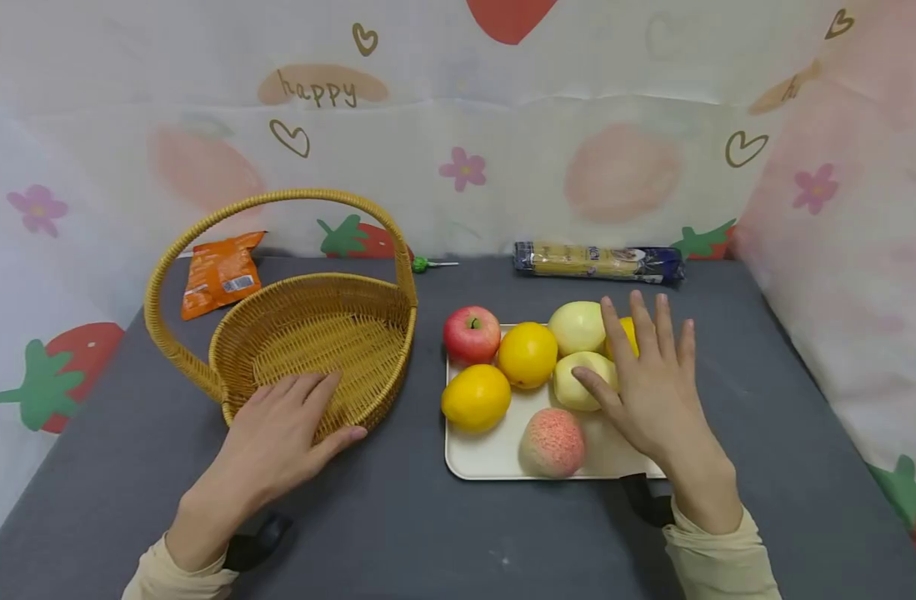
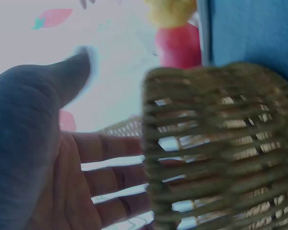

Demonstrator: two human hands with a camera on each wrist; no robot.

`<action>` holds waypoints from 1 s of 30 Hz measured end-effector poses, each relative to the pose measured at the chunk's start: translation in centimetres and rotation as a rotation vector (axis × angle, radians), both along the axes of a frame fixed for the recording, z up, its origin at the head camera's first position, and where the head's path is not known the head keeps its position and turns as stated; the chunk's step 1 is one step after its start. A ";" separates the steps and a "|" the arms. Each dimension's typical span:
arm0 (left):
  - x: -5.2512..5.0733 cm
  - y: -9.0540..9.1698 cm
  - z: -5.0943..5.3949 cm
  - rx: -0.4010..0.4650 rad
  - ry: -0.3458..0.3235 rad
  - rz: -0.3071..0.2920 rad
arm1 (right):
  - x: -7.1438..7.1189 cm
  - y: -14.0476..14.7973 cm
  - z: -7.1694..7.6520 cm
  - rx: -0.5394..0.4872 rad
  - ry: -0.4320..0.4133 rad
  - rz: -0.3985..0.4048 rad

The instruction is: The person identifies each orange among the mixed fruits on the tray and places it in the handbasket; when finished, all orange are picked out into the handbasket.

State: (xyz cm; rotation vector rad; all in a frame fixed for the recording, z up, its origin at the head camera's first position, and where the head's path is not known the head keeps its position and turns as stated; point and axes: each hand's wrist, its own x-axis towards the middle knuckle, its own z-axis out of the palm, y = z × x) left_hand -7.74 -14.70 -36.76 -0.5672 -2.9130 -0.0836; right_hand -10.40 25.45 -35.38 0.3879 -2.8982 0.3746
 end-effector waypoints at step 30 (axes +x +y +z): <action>0.7 0.5 0.1 0.007 0.063 -0.178 | -0.7 5.8 -1.0 0.046 -0.516 -0.103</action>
